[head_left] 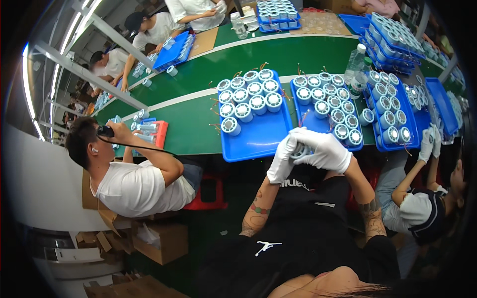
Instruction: Sorting and placing small round electronic components into a storage tray at a factory assembly line.
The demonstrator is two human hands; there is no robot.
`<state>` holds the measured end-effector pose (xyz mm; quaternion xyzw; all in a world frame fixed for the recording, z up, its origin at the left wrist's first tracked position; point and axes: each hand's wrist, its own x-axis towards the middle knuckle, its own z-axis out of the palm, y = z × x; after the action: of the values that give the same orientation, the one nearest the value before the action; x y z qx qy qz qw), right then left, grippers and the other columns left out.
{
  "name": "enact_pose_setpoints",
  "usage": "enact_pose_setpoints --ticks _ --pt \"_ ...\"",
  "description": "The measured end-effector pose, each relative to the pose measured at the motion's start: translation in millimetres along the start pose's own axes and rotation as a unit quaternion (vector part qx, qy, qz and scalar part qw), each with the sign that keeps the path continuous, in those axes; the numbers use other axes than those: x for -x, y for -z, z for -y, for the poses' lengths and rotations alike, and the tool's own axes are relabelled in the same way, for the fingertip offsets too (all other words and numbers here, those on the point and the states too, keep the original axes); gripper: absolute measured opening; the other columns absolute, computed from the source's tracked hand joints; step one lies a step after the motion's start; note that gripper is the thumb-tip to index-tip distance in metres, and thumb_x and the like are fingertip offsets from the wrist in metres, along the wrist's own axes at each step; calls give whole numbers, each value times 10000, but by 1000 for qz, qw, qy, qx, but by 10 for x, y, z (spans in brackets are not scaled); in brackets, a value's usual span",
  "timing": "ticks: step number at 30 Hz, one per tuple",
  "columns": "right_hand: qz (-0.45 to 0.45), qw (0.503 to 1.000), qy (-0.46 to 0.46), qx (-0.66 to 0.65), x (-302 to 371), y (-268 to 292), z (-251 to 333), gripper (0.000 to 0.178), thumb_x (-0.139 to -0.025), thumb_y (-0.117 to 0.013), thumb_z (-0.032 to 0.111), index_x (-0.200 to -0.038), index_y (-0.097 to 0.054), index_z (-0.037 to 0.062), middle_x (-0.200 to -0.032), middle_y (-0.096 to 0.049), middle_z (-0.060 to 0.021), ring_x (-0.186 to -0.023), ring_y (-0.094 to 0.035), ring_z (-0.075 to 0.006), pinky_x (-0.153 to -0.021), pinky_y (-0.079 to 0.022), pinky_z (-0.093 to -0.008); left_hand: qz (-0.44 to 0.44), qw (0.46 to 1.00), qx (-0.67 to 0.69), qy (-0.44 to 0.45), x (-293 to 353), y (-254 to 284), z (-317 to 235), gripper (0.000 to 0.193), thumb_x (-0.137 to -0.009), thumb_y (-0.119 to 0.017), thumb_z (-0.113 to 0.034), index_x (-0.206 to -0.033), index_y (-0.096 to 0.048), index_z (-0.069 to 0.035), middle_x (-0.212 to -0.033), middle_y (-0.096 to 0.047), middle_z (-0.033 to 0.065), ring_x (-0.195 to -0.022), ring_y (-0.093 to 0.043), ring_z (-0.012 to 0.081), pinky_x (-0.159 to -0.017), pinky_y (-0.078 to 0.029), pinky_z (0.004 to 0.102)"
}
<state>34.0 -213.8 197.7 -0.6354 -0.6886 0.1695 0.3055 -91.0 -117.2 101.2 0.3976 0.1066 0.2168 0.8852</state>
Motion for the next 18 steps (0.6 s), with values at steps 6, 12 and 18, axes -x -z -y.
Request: enact_pose_setpoints --ticks 6,12,18 --pt "-270 910 -86 -302 194 -95 -100 340 -832 -619 69 -1170 -580 43 -1233 -579 -105 -956 -607 -205 -843 -485 -289 105 931 334 101 -68 -162 283 478 -957 -541 -342 -1278 -474 5 -1134 -599 132 -955 -615 199 -903 -473 301" --pt "-329 921 -76 -194 205 -450 66 293 -899 -523 62 -1181 -578 5 -1274 -561 -134 -1052 -593 -244 -975 -433 -340 46 873 478 85 9 -242 526 417 -951 -555 -345 -1212 -528 -21 -1111 -624 85 -967 -618 152 -921 -471 289" --pt "-355 933 -48 40 262 -725 -91 301 -935 -464 116 -1187 -574 -6 -1293 -554 -159 -1111 -584 -299 -1015 -409 -390 38 881 468 53 48 -209 592 335 -958 -543 -318 -1163 -572 -55 -1090 -651 53 -975 -629 140 -927 -474 276"
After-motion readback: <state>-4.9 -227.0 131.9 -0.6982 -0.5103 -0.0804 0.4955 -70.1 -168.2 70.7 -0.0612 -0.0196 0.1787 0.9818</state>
